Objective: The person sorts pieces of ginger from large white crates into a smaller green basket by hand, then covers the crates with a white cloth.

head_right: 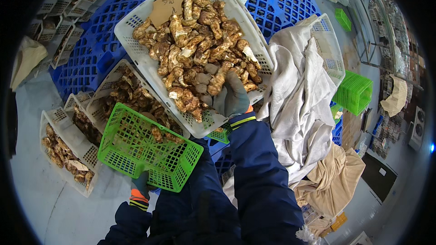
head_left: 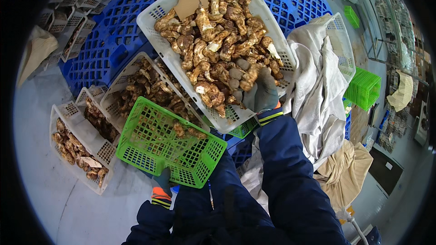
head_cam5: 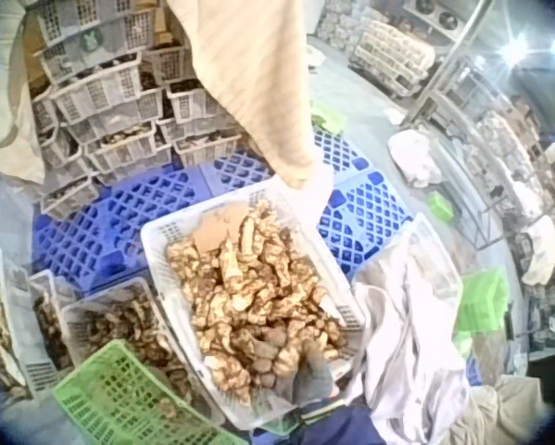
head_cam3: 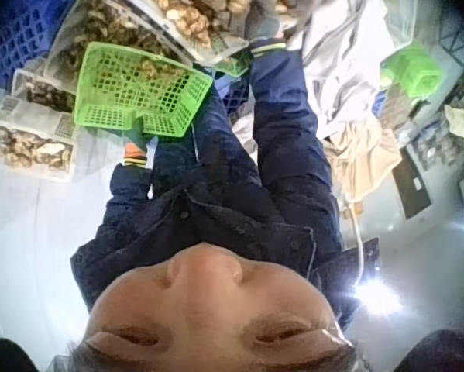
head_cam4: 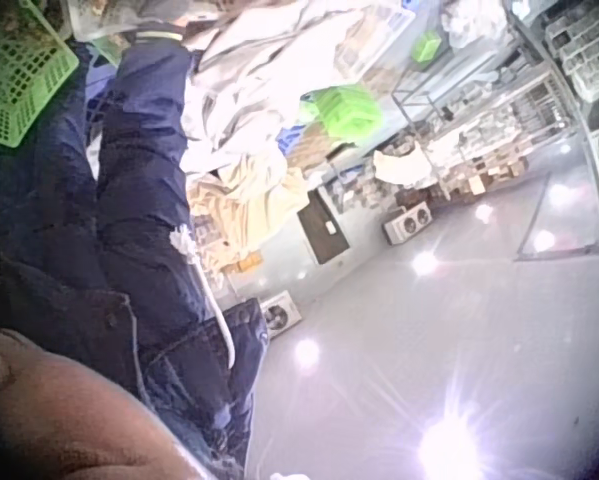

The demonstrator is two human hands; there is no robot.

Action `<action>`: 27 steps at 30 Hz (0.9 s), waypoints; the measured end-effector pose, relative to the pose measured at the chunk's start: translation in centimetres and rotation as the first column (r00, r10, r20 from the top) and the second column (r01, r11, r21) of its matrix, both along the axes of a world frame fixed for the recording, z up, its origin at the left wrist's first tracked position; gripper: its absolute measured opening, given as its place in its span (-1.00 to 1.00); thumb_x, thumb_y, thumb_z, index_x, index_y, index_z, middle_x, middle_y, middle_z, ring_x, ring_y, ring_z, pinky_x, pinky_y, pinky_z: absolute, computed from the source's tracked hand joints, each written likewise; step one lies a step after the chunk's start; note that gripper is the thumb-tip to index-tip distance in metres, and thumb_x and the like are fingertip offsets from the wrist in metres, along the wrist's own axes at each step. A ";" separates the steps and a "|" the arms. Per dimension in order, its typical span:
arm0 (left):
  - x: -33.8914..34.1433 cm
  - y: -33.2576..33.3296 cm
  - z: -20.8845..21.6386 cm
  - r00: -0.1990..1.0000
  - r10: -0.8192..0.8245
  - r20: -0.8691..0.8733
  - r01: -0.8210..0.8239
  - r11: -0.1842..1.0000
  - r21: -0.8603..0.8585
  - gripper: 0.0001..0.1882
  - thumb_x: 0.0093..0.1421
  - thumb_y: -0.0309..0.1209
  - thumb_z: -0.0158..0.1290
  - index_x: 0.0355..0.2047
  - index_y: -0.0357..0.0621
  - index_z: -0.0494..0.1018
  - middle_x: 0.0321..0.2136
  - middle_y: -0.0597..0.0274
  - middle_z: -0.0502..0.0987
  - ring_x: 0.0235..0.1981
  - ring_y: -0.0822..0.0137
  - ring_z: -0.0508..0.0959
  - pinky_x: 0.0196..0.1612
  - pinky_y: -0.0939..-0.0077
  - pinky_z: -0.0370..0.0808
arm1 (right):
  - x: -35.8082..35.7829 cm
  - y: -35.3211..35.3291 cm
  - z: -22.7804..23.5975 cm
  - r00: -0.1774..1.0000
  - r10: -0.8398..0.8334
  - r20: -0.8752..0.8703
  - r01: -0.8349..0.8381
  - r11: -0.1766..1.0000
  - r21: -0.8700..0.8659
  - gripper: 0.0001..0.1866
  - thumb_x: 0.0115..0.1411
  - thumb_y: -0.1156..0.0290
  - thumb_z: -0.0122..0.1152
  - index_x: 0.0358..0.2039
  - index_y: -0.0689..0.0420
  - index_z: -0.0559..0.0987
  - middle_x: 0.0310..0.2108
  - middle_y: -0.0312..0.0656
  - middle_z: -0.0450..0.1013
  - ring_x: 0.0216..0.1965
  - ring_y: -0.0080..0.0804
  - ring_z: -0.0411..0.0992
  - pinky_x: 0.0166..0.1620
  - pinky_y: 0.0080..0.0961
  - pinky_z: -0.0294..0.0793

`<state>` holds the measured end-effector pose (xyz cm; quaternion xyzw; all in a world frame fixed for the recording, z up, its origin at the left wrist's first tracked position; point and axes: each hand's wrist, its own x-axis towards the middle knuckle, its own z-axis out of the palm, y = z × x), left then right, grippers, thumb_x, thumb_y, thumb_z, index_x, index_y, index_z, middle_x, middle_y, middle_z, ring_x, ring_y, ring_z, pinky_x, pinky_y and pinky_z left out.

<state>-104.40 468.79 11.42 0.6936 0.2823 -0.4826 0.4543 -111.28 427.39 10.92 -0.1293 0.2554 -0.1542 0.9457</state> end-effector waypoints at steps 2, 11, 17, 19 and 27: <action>0.0 0.6 -0.1 1.000 -0.002 0.009 0.002 1.000 -0.002 -0.70 0.08 -0.36 0.00 -0.18 -0.20 0.38 -0.47 0.13 0.50 -0.58 0.28 0.55 -0.62 0.43 0.50 | 0.1 0.5 -1.0 1.000 0.028 0.005 -0.029 0.993 0.115 -0.44 0.16 -0.06 0.06 0.02 0.08 0.36 -0.20 -0.22 0.40 -0.31 -0.40 0.39 -0.38 -0.58 0.41; -3.0 5.8 -4.4 0.993 0.117 0.023 -0.118 0.991 0.064 -0.65 0.08 -0.33 0.03 -0.12 -0.19 0.39 -0.45 0.15 0.52 -0.58 0.30 0.53 -0.63 0.45 0.48 | 1.4 3.7 -2.9 0.934 0.135 -0.332 -0.197 0.967 -0.160 -0.57 0.21 0.01 0.02 -0.25 0.18 0.41 -0.45 -0.28 0.35 -0.54 -0.58 0.26 -0.56 -0.74 0.15; -5.4 11.1 -7.0 0.968 0.241 -0.062 -0.235 0.967 0.094 -0.48 0.08 -0.38 0.00 0.08 -0.17 0.25 -0.27 0.09 0.51 -0.46 0.21 0.58 -0.61 0.33 0.56 | 4.4 6.8 -3.7 0.851 0.053 -0.522 -0.247 0.919 -0.308 -0.60 0.21 0.08 0.06 -0.25 0.21 0.45 -0.50 -0.26 0.37 -0.57 -0.52 0.32 -0.58 -0.70 0.21; -7.0 12.3 -8.4 0.935 0.352 -0.051 -0.345 0.932 0.110 -0.50 0.07 -0.43 -0.02 0.07 -0.17 0.25 -0.26 0.07 0.50 -0.41 0.16 0.59 -0.55 0.26 0.58 | 5.3 7.5 -4.1 0.848 0.026 -0.530 -0.284 0.866 -0.411 -0.62 0.19 0.12 0.08 -0.25 0.23 0.48 -0.50 -0.21 0.42 -0.57 -0.50 0.34 -0.60 -0.67 0.22; -11.4 14.9 -10.1 0.817 0.570 -0.083 -0.574 0.819 -0.019 -0.63 0.10 -0.40 -0.02 -0.05 -0.18 0.32 -0.42 0.09 0.53 -0.60 0.22 0.56 -0.67 0.39 0.51 | 5.8 5.1 -8.2 0.783 -0.299 -0.545 -0.325 0.551 -0.769 -0.72 0.12 0.33 0.24 -0.18 0.18 0.53 -0.32 -0.19 0.53 -0.44 -0.53 0.46 -0.42 -0.65 0.43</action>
